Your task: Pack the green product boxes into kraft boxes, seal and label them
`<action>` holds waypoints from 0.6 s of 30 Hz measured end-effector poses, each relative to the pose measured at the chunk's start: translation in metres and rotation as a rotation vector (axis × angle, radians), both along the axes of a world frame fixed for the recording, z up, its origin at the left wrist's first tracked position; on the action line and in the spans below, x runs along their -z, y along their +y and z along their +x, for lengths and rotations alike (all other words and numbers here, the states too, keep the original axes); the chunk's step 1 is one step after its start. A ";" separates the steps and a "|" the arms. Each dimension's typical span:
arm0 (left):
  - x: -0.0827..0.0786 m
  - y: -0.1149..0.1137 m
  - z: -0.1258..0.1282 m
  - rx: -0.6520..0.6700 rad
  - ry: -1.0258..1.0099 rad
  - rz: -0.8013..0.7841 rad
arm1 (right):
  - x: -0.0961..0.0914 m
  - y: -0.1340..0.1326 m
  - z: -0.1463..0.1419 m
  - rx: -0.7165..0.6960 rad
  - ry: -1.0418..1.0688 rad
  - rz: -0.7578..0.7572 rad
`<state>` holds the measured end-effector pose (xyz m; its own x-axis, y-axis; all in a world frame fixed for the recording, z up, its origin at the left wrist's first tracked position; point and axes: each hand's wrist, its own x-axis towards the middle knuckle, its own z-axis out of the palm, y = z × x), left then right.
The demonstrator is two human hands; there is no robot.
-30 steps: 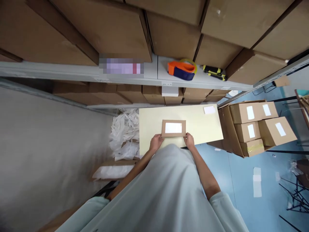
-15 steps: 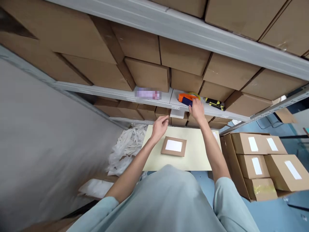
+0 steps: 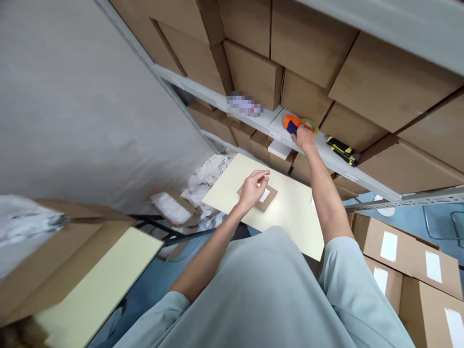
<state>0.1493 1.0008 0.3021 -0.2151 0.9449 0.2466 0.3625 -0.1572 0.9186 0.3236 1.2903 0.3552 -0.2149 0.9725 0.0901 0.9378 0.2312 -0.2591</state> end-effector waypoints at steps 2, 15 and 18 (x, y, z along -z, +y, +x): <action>0.012 -0.027 0.010 -0.019 -0.021 -0.023 | 0.009 -0.013 0.010 -0.057 0.106 0.061; 0.066 -0.137 0.071 -0.096 -0.180 -0.129 | 0.149 -0.375 0.030 0.069 1.263 -0.636; 0.075 -0.151 0.070 -0.076 -0.163 -0.168 | 0.162 -0.395 0.029 0.109 1.306 -0.655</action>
<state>0.2197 0.8496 0.2267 -0.3113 0.9493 0.0437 0.2127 0.0248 0.9768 0.3521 0.8951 0.1936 -0.2530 0.9211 -0.2960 -0.0362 -0.3148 -0.9485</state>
